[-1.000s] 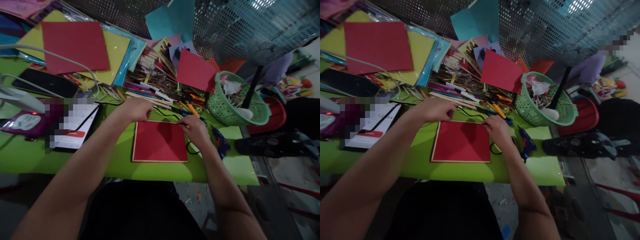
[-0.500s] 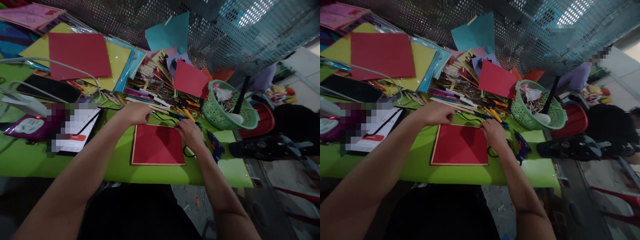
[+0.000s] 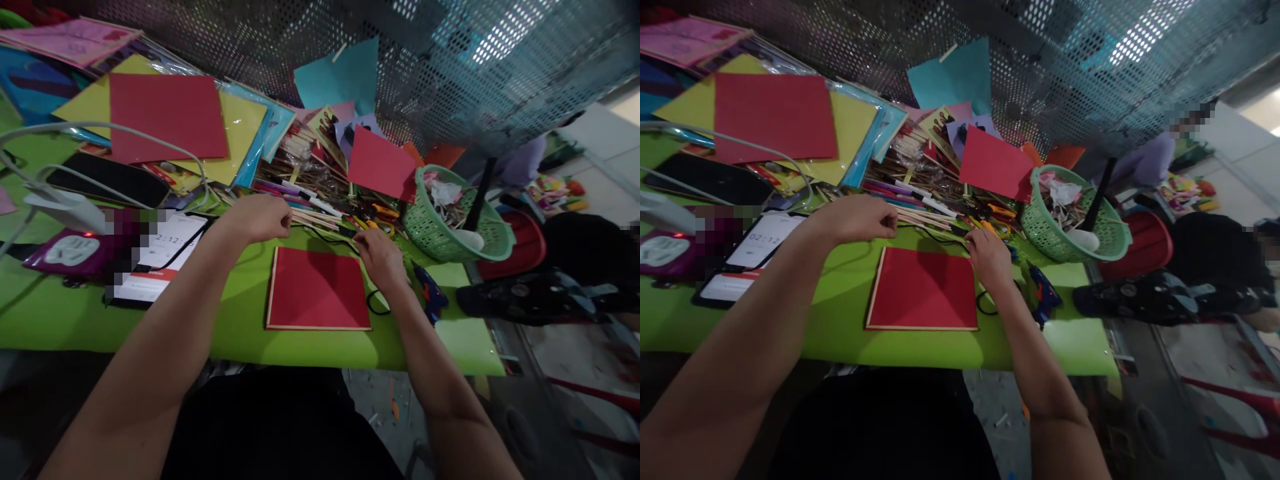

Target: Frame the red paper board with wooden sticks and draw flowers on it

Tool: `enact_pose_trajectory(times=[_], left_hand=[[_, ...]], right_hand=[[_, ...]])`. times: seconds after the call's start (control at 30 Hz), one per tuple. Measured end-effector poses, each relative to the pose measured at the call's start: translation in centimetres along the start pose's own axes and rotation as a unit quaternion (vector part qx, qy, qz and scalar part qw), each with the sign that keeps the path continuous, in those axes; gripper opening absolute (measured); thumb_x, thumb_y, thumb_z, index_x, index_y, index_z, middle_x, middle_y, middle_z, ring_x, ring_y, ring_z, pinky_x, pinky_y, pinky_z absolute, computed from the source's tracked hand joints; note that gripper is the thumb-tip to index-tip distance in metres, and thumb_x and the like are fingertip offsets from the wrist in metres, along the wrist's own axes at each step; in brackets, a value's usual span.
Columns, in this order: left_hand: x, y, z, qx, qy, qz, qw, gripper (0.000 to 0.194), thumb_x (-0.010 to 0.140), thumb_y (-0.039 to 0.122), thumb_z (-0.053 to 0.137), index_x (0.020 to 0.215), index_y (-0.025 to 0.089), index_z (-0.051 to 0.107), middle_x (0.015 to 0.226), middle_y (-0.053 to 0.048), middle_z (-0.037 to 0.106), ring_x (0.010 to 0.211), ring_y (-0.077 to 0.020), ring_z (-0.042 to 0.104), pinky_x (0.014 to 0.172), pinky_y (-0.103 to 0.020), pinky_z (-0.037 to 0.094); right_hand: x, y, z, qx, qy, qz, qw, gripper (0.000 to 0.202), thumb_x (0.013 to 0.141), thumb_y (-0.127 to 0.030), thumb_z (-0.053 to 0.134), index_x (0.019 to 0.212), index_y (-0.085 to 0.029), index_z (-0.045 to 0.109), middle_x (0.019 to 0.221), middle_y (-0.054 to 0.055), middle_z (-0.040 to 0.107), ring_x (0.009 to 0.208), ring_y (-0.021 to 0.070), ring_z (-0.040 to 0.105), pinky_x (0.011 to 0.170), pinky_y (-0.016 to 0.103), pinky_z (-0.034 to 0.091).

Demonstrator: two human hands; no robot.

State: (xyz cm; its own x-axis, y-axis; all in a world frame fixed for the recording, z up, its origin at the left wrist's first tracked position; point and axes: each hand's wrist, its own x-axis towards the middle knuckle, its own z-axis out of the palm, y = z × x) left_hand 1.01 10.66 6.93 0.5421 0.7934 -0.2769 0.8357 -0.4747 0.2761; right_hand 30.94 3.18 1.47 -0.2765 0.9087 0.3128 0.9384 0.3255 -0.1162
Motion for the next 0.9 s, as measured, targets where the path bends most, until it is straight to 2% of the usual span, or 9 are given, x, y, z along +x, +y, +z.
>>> enact_pose_trajectory(times=[0.13, 0.3, 0.43, 0.47, 0.57, 0.63, 0.7, 0.8, 0.9], left_hand=[[-0.8, 0.2, 0.3, -0.005, 0.009, -0.012, 1.0, 0.021, 0.086, 0.033, 0.062, 0.096, 0.021, 0.076, 0.1, -0.007, 0.08, 0.085, -0.0204, 0.069, 0.072, -0.028, 0.044], [-2.8, 1.0, 1.8, -0.013, 0.045, -0.011, 0.999, 0.025, 0.09, 0.037, 0.059, 0.099, 0.021, 0.076, 0.104, -0.009, 0.078, 0.094, -0.027, 0.07, 0.079, -0.034, 0.048], [-5.9, 1.9, 5.4, -0.017, 0.109, -0.011, 0.994, 0.036, 0.098, 0.042, 0.052, 0.12, 0.021, 0.07, 0.13, -0.012, 0.071, 0.123, -0.0314, 0.063, 0.101, -0.042, 0.048], [-6.7, 2.1, 6.6, -0.019, 0.134, -0.022, 0.991, 0.04, 0.1, 0.042, 0.049, 0.13, 0.021, 0.067, 0.137, -0.013, 0.068, 0.127, -0.0325, 0.06, 0.104, -0.046, 0.047], [-8.9, 2.6, 10.4, -0.066, 0.209, 0.007, 0.976, 0.048, 0.103, 0.046, 0.045, 0.146, 0.027, 0.055, 0.151, -0.009, 0.059, 0.134, -0.0314, 0.057, 0.111, -0.05, 0.045], [-10.0, 2.8, 12.4, -0.072, 0.223, 0.021, 0.972, 0.052, 0.103, 0.047, 0.044, 0.151, 0.029, 0.051, 0.159, -0.009, 0.053, 0.139, -0.0317, 0.055, 0.114, -0.051, 0.044], [-10.7, 3.0, 13.6, -0.051, 0.225, 0.038, 0.972, 0.052, 0.104, 0.047, 0.042, 0.153, 0.032, 0.049, 0.16, -0.007, 0.051, 0.142, -0.0319, 0.053, 0.12, -0.054, 0.038], [-11.1, 3.0, 14.4, -0.018, 0.219, 0.056, 0.974, 0.051, 0.105, 0.045, 0.038, 0.153, 0.031, 0.049, 0.164, -0.004, 0.047, 0.146, -0.0317, 0.05, 0.124, -0.058, 0.032], [-11.2, 2.6, 14.6, -0.01, 0.23, 0.07, 0.971, 0.051, 0.104, 0.044, 0.036, 0.153, 0.032, 0.047, 0.165, -0.005, 0.045, 0.147, -0.0334, 0.049, 0.122, -0.062, 0.032]], right_hand=[[-0.5, -0.8, -0.9, 0.047, 0.007, 0.013, 0.999, 0.02, 0.097, -0.018, 0.054, 0.11, -0.021, 0.069, 0.112, 0.014, 0.071, 0.102, 0.0296, 0.067, 0.09, 0.043, 0.053], [-2.9, -1.9, -2.3, 0.119, -0.09, -0.052, 0.988, 0.02, 0.1, -0.022, 0.056, 0.113, -0.021, 0.071, 0.109, 0.013, 0.076, 0.104, 0.0288, 0.07, 0.092, 0.043, 0.055], [-5.0, -2.7, -2.6, 0.116, -0.134, -0.063, 0.982, 0.028, 0.101, -0.021, 0.057, 0.126, -0.021, 0.069, 0.128, 0.013, 0.074, 0.12, 0.0297, 0.068, 0.103, 0.049, 0.054], [-5.4, -2.8, -2.7, 0.117, -0.137, -0.063, 0.982, 0.03, 0.101, -0.02, 0.057, 0.128, -0.022, 0.069, 0.132, 0.012, 0.073, 0.122, 0.0296, 0.067, 0.105, 0.05, 0.053], [-6.7, -2.4, -3.3, 0.13, -0.137, -0.053, 0.981, 0.034, 0.101, -0.021, 0.057, 0.134, -0.024, 0.066, 0.138, 0.011, 0.071, 0.127, 0.0286, 0.065, 0.107, 0.05, 0.052], [-7.7, -1.5, -4.2, 0.139, -0.113, -0.021, 0.984, 0.034, 0.102, -0.024, 0.057, 0.135, -0.027, 0.065, 0.138, 0.01, 0.071, 0.129, 0.0284, 0.065, 0.108, 0.05, 0.052], [-9.1, -0.1, -5.4, 0.137, -0.06, 0.036, 0.988, 0.033, 0.101, -0.028, 0.059, 0.133, -0.029, 0.067, 0.134, 0.01, 0.072, 0.126, 0.029, 0.066, 0.108, 0.05, 0.052], [-11.8, 2.5, -6.9, 0.119, 0.052, 0.15, 0.98, 0.028, 0.1, -0.032, 0.06, 0.126, -0.029, 0.07, 0.119, 0.01, 0.074, 0.109, 0.0278, 0.071, 0.098, 0.047, 0.056], [-14.8, 5.1, -7.4, 0.085, 0.145, 0.265, 0.949, 0.026, 0.096, -0.039, 0.063, 0.115, -0.023, 0.073, 0.108, 0.01, 0.073, 0.091, 0.0256, 0.071, 0.087, 0.045, 0.058]])
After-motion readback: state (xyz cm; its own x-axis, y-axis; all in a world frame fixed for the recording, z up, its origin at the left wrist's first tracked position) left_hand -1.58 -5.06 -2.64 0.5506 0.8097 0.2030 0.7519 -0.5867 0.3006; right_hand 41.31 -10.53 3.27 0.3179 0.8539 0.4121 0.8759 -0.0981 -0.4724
